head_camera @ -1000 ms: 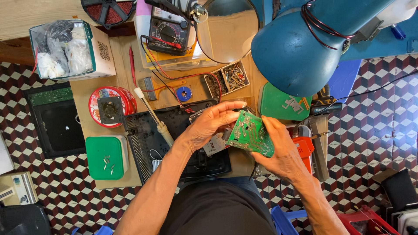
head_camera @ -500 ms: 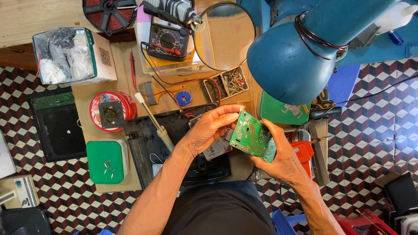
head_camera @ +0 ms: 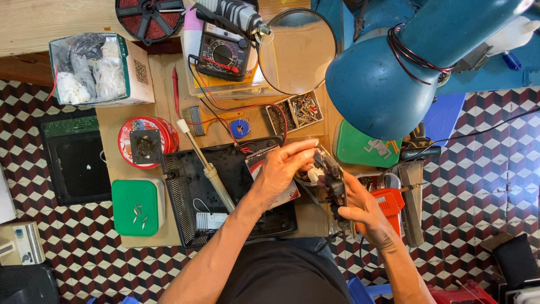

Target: The person uses a heat gun and a desoldering pump to remove components from a green circuit board. They repeatedly heat solder joints and use the pump to extract molten solder, then wipe the board with a cloth. The person also handles a small component and places it into a container.

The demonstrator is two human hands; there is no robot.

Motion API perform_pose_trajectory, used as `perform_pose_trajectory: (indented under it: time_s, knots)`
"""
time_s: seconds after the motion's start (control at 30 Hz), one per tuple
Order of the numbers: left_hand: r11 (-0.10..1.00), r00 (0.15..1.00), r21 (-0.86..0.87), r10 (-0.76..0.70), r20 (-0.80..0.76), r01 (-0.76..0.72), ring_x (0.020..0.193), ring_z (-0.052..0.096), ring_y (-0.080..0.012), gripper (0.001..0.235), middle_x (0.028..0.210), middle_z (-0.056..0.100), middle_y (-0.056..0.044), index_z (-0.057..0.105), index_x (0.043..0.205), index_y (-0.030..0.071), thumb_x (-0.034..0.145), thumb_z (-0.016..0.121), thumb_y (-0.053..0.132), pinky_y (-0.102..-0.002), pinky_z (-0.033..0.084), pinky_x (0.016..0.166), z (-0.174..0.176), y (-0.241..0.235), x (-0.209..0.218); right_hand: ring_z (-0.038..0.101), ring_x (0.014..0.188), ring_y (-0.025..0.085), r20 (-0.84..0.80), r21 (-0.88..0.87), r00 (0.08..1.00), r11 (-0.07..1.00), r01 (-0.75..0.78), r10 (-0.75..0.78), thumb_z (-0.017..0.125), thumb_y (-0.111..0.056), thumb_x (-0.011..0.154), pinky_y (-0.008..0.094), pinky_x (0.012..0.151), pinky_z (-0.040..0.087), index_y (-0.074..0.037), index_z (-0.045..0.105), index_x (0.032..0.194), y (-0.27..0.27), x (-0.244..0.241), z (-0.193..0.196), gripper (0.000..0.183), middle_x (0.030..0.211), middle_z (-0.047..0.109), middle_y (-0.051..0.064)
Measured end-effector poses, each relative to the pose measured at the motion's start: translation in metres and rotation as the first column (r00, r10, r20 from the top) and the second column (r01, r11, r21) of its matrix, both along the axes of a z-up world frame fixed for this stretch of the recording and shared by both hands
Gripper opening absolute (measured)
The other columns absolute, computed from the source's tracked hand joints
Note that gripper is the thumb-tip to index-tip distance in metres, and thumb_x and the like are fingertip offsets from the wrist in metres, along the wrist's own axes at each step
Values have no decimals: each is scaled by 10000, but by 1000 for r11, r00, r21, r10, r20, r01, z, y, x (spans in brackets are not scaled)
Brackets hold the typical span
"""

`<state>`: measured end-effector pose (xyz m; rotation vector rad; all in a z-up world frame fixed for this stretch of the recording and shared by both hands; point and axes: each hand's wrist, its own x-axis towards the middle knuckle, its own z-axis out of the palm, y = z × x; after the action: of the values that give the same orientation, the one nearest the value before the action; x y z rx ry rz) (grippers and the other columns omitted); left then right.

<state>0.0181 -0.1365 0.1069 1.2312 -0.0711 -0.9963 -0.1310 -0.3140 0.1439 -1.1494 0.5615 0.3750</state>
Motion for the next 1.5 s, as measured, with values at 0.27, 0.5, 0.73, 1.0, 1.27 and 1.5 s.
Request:
perform_pose_trajectory:
  time_s: [0.27,0.5,0.73,1.0,1.27,1.5]
  knots:
    - [996,974,48,63,217,-75,1217,646,-185,532,1378,654,-150,465,1524,58,1011,586,125,-317,556,1010,21,-11,-25,636,1247,327,-23,181,988,971,157,-155,575,-424,848,436,1090,478,88,446,1495,8,-5,-6,835,1365,639,264]
    - [985,904,160,-8,428,-67,1107,678,-171,525,1295,661,-105,469,1501,78,992,597,58,-290,586,947,31,-17,-29,679,1153,373,-167,214,968,952,220,-186,501,-379,901,468,972,561,86,458,1456,10,-10,-14,725,1286,655,306]
    - [969,870,185,52,491,-163,976,681,-148,469,1153,670,-90,561,1430,80,967,623,32,-291,601,825,15,-10,-22,695,1173,330,-123,173,980,969,177,-157,506,-385,874,431,975,578,74,487,1444,13,-5,-7,732,1378,645,258]
    - [908,883,366,10,469,-205,904,697,-148,369,1151,677,-90,648,1321,76,955,620,39,-276,599,755,-10,44,-47,709,1118,306,-148,-37,963,975,221,-224,563,-334,850,432,928,577,72,550,1410,10,-11,0,692,1337,685,238]
    - [682,799,519,165,578,-516,899,719,-184,323,1193,691,-89,679,1274,62,953,648,75,-318,594,747,-19,126,-53,690,1128,251,-89,-297,967,933,202,-237,601,-236,865,372,986,528,60,584,1379,29,-20,-1,593,1301,701,226]
    - [933,446,244,-106,889,-265,1071,715,-281,221,1198,699,-100,700,1177,67,959,704,102,-362,596,919,-23,44,-71,691,1097,250,-99,-397,917,861,319,-386,591,-257,905,369,919,547,53,609,1368,38,-38,1,557,1226,729,221]
